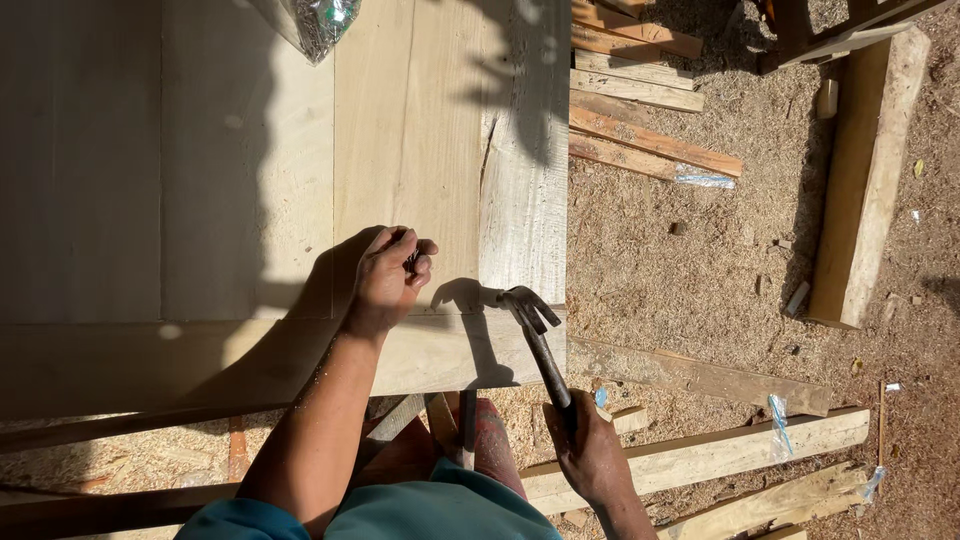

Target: The person hammers nails into a wooden plank using a hammer. They repeatedly pick up nails from a plastic bag and drive them into the wood along the edge of the plank.

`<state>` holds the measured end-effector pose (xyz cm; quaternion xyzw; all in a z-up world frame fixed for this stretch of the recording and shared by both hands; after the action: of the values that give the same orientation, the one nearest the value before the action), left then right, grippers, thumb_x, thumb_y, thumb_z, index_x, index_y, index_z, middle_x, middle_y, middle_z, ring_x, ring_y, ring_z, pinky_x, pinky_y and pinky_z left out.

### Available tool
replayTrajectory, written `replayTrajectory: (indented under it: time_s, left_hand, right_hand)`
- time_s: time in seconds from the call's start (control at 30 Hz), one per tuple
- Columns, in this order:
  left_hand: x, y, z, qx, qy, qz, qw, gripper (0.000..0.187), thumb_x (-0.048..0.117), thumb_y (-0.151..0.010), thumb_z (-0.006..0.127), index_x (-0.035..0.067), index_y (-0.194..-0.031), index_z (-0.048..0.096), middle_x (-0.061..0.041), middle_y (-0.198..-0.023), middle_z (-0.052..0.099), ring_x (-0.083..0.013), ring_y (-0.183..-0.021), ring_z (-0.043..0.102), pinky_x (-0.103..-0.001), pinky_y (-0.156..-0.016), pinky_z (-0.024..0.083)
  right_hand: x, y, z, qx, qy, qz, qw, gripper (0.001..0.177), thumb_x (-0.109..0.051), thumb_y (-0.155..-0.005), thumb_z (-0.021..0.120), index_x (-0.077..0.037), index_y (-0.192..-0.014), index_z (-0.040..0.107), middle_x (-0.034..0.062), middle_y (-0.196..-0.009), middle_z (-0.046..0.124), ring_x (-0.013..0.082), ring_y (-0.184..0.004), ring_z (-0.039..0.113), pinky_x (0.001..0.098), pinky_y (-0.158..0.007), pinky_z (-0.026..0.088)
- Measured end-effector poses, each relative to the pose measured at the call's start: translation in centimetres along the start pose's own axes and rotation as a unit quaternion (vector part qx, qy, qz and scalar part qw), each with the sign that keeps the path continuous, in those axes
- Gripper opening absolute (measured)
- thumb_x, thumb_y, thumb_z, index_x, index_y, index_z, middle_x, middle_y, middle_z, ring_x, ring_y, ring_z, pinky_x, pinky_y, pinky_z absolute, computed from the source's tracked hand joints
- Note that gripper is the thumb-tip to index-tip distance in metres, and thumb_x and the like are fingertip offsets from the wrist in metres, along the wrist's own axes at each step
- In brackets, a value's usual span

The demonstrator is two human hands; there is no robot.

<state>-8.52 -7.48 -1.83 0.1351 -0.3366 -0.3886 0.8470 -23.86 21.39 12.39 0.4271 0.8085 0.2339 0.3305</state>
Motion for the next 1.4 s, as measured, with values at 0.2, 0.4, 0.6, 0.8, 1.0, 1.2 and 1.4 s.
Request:
replayTrajectory:
  time_s: [0.2, 0.4, 0.6, 0.8, 1.0, 1.2, 1.4]
  left_hand:
    - [-2.3, -2.4, 0.6, 0.043, 0.063, -0.036, 0.996, 0.007, 0.014, -0.096, 0.066, 0.008, -0.1, 0.064, -0.005, -0.092, 0.067, -0.0116, -0.075, 0.06, -0.026, -0.066, 0.05]
    - [-3.0, -3.0, 0.8, 0.041, -0.043, 0.049, 0.997, 0.015, 0.004, -0.093, 0.075, 0.006, -0.102, 0.063, -0.001, -0.079, 0.061, -0.0047, -0.056, 0.047, -0.02, -0.048, 0.036]
    - [-2.9, -2.6, 1.3, 0.054, -0.071, 0.038, 0.995, 0.031, 0.003, -0.088, 0.073, -0.002, -0.118, 0.067, -0.001, -0.088, 0.072, -0.0001, -0.06, 0.048, -0.017, -0.051, 0.035]
    - [-0.9, -2.8, 3.7, 0.108, -0.382, 0.222, 0.89, 0.018, 0.013, -0.096, 0.075, 0.001, -0.108, 0.078, -0.002, -0.09, 0.077, -0.005, -0.078, 0.064, -0.021, -0.069, 0.053]
    - [-0.8, -5.2, 6.3, 0.162, -0.518, 0.293, 0.787, 0.01, 0.014, -0.091, 0.077, 0.006, -0.097, 0.078, -0.01, -0.092, 0.076, -0.0213, -0.085, 0.071, -0.031, -0.079, 0.054]
    - [-1.7, -5.1, 6.1, 0.153, -0.581, 0.293, 0.744, 0.009, 0.01, -0.092, 0.075, 0.005, -0.098, 0.076, -0.013, -0.096, 0.075, -0.028, -0.09, 0.071, -0.033, -0.082, 0.054]
    - [-1.1, -4.4, 5.9, -0.067, -0.39, 0.513, 0.762, 0.016, 0.001, -0.094, 0.068, -0.001, -0.11, 0.067, -0.018, -0.107, 0.07, -0.0309, -0.1, 0.07, -0.034, -0.089, 0.055]
  right_hand:
    - [2.2, -3.3, -2.2, -0.04, 0.014, -0.018, 0.999, 0.031, -0.034, -0.1, 0.057, -0.008, -0.116, 0.054, 0.0127, -0.067, 0.071, 0.0245, -0.055, 0.07, 0.0444, -0.056, 0.054]
    - [2.7, -4.9, -2.3, -0.06, 0.012, -0.071, 0.996, 0.027, -0.03, -0.099, 0.057, -0.008, -0.114, 0.053, 0.0121, -0.066, 0.07, 0.0221, -0.053, 0.067, 0.0427, -0.052, 0.053]
    - [3.3, -6.0, -2.7, -0.084, 0.059, -0.084, 0.991, 0.025, -0.03, -0.1, 0.056, -0.01, -0.115, 0.053, 0.0112, -0.066, 0.069, 0.0209, -0.052, 0.065, 0.0422, -0.052, 0.054]
    - [2.7, -6.8, -3.5, -0.093, 0.078, -0.09, 0.989, 0.024, -0.031, -0.1, 0.056, -0.01, -0.112, 0.053, 0.01, -0.067, 0.068, 0.0206, -0.053, 0.066, 0.0428, -0.053, 0.056]
    - [1.8, -6.9, -4.6, -0.096, 0.077, -0.08, 0.989, 0.023, -0.032, -0.101, 0.056, -0.012, -0.113, 0.055, 0.0117, -0.067, 0.071, 0.021, -0.055, 0.068, 0.0436, -0.057, 0.056]
    - [-1.2, -7.2, -6.6, -0.08, 0.025, -0.09, 0.992, 0.027, -0.03, -0.099, 0.056, -0.012, -0.119, 0.058, 0.0104, -0.076, 0.075, 0.0185, -0.065, 0.073, 0.0429, -0.059, 0.059]
    - [-6.7, -8.9, -9.0, -0.024, 0.074, -0.15, 0.986, 0.033, -0.033, -0.1, 0.055, -0.009, -0.123, 0.055, 0.012, -0.07, 0.071, 0.0217, -0.057, 0.071, 0.0429, -0.053, 0.056]
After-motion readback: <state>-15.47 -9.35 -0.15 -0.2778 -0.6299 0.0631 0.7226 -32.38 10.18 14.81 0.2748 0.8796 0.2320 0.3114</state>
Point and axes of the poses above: each hand's wrist, its own y-axis away from the middle knuckle, its own z-axis out of the palm, x = y × z, the point moved 6 cm from there along -y, towards the middle knuckle
